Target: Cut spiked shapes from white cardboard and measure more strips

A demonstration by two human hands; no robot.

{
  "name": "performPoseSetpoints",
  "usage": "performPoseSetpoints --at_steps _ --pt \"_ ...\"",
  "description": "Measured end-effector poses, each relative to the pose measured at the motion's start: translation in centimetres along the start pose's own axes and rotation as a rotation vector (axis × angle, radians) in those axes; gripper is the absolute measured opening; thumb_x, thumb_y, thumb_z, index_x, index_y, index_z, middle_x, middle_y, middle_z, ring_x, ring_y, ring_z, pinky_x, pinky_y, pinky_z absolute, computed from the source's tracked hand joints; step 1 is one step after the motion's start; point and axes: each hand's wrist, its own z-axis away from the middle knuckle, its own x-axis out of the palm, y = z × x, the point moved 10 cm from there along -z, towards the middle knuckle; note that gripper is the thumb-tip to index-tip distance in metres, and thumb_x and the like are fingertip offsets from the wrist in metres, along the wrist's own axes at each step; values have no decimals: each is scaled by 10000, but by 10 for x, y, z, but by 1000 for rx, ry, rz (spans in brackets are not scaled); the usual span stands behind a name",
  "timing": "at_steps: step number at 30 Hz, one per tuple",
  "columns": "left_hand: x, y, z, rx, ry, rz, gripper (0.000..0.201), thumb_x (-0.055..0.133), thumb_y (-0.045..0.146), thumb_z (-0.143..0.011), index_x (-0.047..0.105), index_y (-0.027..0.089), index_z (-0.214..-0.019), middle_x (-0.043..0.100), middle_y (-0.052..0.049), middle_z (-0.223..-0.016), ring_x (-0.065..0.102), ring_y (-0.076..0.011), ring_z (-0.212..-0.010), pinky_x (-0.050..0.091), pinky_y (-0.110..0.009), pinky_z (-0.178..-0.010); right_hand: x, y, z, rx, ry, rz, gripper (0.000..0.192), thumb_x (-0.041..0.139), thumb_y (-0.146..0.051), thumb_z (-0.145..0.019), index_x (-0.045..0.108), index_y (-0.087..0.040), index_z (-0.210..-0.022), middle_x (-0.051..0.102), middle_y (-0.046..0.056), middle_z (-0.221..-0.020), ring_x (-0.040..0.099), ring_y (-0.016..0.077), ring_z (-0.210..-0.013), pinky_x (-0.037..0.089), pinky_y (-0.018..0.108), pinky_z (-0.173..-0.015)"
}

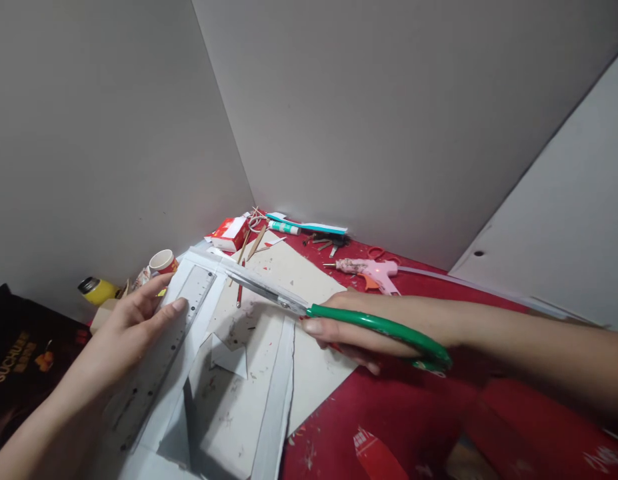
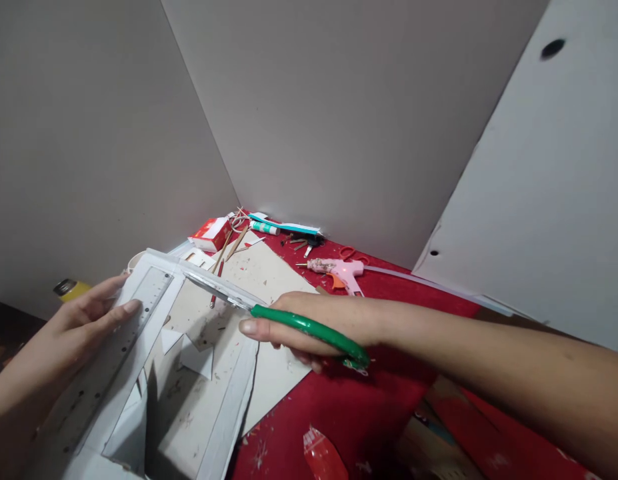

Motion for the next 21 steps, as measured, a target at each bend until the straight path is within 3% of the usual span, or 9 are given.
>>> performPoseSetpoints --at_steps 5,12,17,21 --pt "4 0 3 -37 -24 7 521 786 435 -706 641 374 -1202 719 -13 -1176 695 -266 -962 583 -261 -640 4 3 -2 59 -24 -105 633 361 -797 -813 503 -192 -696 508 -15 -499 521 126 -436 450 275 -487" --pt "13 -3 6 -91 -48 103 510 791 424 -704 637 358 -1186 755 5 -1050 715 -197 -811 565 -211 -592 7 -3 -11 36 6 -125 658 316 -838 -780 469 -201 -718 465 -27 -494 481 119 -445 447 270 -474" --pt "21 -7 7 -114 -114 175 522 790 396 -717 625 353 -1210 751 4 -1039 692 -152 -680 544 -194 -542 4 -8 -16 -92 37 -13 519 316 -686 -899 411 -214 -706 476 -23 -520 497 120 -457 425 248 -457" --pt "26 -5 8 -121 -140 199 529 774 392 -739 606 333 -1238 750 2 -1018 661 -125 -611 532 -186 -521 -3 -28 -12 -337 131 246 397 328 -512 -971 430 -210 -736 501 -6 -660 508 138 -615 450 278 -604"
